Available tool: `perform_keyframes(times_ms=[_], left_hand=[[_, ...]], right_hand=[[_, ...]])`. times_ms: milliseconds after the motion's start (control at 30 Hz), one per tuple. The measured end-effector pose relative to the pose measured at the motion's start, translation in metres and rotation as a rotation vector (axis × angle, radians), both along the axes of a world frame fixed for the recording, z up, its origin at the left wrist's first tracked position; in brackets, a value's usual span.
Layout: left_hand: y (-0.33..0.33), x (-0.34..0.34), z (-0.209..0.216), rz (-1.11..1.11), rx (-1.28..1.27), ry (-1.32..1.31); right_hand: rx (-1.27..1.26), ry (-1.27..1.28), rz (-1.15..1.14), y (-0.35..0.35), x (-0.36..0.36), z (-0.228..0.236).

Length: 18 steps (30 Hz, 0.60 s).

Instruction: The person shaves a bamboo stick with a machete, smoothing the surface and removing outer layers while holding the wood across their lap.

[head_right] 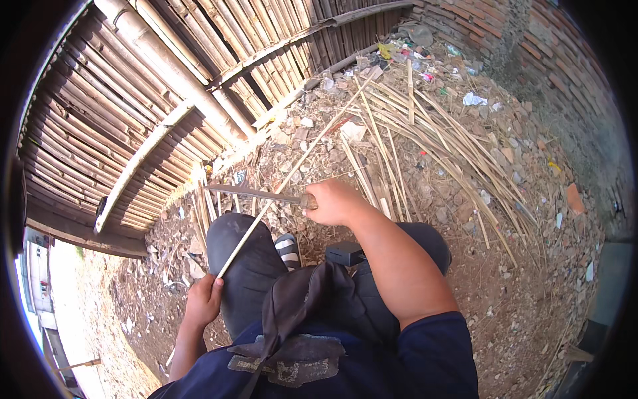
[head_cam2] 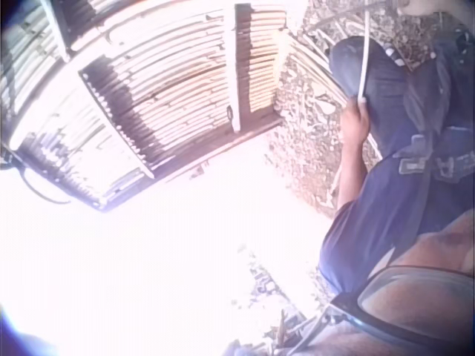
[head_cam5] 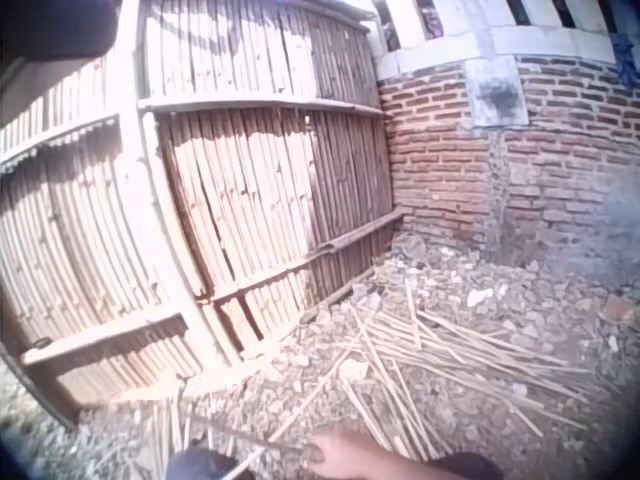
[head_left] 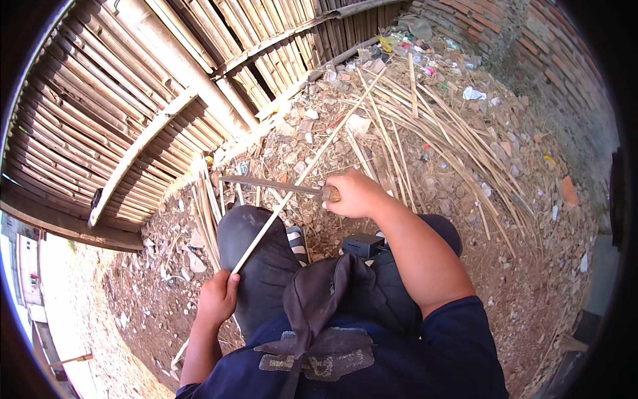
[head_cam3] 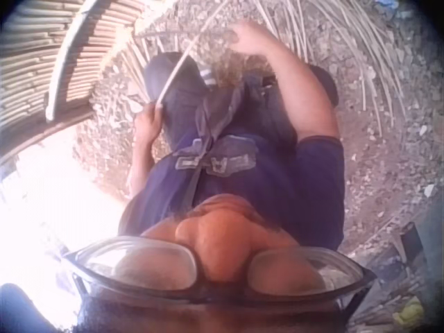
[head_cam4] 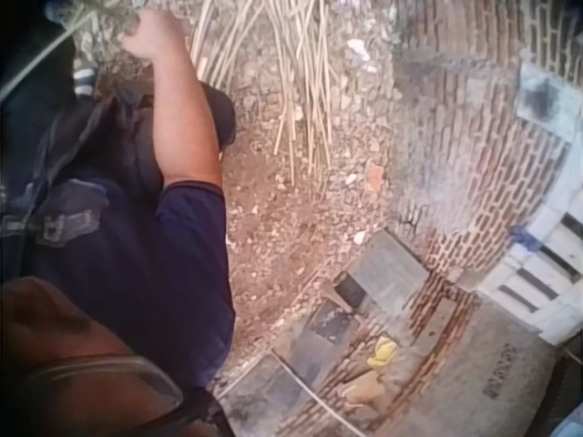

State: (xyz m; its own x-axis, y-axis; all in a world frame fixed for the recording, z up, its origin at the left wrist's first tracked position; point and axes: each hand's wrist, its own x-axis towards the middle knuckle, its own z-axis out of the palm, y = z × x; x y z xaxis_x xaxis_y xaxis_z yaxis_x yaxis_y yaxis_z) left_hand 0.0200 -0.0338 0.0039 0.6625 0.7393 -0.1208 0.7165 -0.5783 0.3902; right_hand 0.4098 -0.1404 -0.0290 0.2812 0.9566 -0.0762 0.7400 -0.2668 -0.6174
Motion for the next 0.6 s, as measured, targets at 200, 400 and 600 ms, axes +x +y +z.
perform_keyframes(times_ms=[200,400,600], left_hand=[[0.006,0.004,0.001,0.000,0.000,0.066],[0.007,0.001,-0.007,-0.012,0.046,0.033],[0.007,0.003,-0.001,-0.013,0.003,0.048]], right_hand=[[-0.054,-0.070,0.066,0.006,-0.008,-0.007],[0.009,-0.026,0.059,0.005,-0.001,-0.013],[0.020,-0.043,0.088,0.010,-0.007,-0.020]])
